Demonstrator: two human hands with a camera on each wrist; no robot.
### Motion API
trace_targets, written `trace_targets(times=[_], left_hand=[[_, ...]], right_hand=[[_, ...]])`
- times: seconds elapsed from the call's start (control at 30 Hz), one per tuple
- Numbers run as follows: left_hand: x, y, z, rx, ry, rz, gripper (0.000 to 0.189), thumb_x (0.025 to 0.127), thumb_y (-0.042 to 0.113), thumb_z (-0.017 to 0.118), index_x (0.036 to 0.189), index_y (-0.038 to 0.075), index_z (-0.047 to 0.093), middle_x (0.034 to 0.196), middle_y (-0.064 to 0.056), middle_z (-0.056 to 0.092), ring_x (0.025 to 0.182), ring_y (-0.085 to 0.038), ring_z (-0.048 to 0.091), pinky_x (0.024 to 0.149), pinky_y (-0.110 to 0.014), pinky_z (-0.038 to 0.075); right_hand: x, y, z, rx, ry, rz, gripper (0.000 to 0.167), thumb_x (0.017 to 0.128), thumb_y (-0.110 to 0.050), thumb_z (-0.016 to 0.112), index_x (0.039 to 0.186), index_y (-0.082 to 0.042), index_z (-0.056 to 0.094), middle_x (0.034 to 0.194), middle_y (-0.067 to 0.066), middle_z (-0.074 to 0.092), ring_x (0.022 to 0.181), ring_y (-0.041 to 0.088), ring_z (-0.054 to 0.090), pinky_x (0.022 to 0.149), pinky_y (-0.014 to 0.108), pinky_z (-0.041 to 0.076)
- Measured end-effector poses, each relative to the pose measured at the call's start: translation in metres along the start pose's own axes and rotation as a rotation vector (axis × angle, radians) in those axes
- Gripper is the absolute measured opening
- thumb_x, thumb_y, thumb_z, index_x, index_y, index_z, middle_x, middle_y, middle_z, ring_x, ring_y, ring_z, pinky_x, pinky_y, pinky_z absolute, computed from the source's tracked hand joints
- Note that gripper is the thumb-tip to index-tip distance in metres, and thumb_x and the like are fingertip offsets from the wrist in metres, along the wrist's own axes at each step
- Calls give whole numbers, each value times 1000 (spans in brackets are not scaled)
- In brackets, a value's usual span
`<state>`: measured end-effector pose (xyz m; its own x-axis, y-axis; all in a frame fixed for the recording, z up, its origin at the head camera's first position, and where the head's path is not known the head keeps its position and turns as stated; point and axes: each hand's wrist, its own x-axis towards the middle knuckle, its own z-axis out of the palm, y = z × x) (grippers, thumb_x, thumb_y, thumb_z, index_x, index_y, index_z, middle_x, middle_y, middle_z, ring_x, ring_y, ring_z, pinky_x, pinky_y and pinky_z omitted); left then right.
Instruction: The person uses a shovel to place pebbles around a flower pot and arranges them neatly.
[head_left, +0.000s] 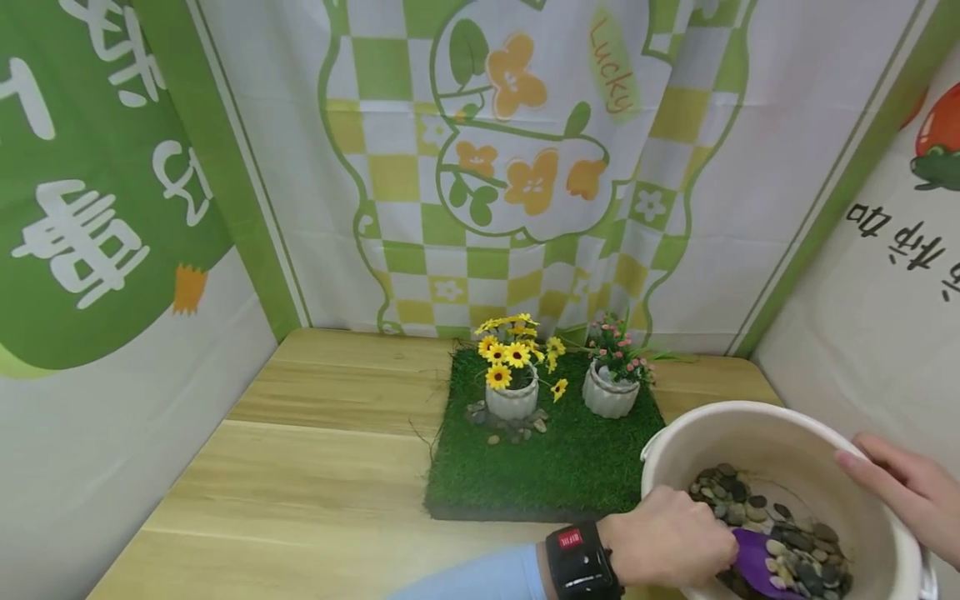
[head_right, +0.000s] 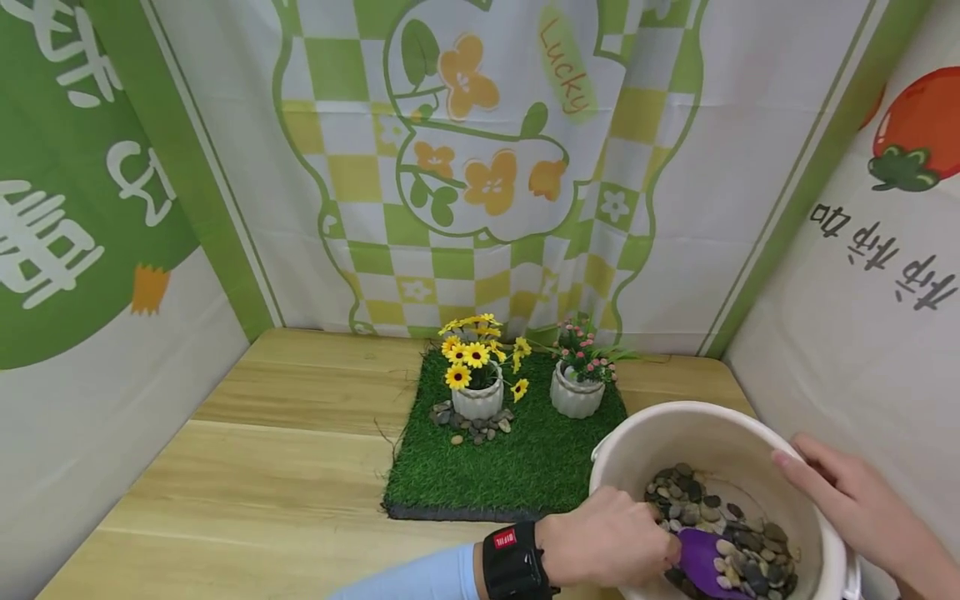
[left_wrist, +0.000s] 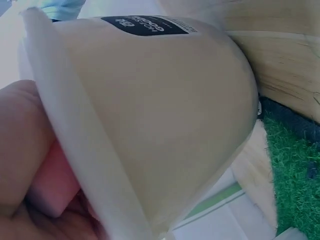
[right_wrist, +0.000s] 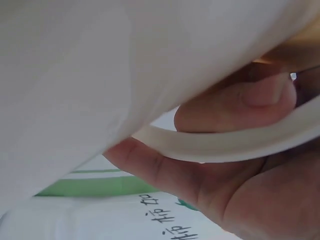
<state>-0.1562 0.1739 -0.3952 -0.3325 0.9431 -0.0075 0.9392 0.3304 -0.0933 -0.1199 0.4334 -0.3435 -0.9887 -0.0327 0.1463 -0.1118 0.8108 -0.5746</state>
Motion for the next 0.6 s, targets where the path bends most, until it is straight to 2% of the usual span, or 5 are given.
trace_targets(times=[0.13, 0.23, 0.4, 0.6], left_hand=[[-1, -1, 6, -90, 24, -7, 35, 101, 44, 51, 68, 31, 47, 61, 16, 41, 53, 2, 38, 44, -16, 32], [-1, -2, 12, -127, 37, -8, 33, 101, 46, 50, 72, 32, 50, 61, 16, 43, 53, 3, 40, 44, -16, 33], [1, -2, 14, -83, 73, -24, 29, 103, 33, 48, 75, 33, 54, 60, 16, 41, 53, 4, 39, 42, -17, 31], [3, -2, 15, -15, 130, -36, 23, 104, 38, 47, 85, 38, 60, 61, 17, 44, 56, 5, 41, 43, -17, 31]], right_hand=[[-1, 0, 3, 19, 18, -55, 18, 104, -12, 46, 86, -14, 48, 66, -11, 56, 46, 7, 61, 36, 27, 48], [-3, -2, 4, 32, 14, -40, 17, 104, -13, 46, 88, -15, 50, 66, -10, 59, 45, 8, 63, 36, 29, 48], [-3, -2, 4, 37, 15, -30, 16, 104, -14, 46, 89, -14, 50, 67, -10, 59, 44, 10, 63, 36, 30, 48], [-2, -3, 3, 4, 42, -39, 18, 103, -15, 47, 86, -14, 49, 63, -9, 58, 42, 9, 60, 35, 27, 46]])
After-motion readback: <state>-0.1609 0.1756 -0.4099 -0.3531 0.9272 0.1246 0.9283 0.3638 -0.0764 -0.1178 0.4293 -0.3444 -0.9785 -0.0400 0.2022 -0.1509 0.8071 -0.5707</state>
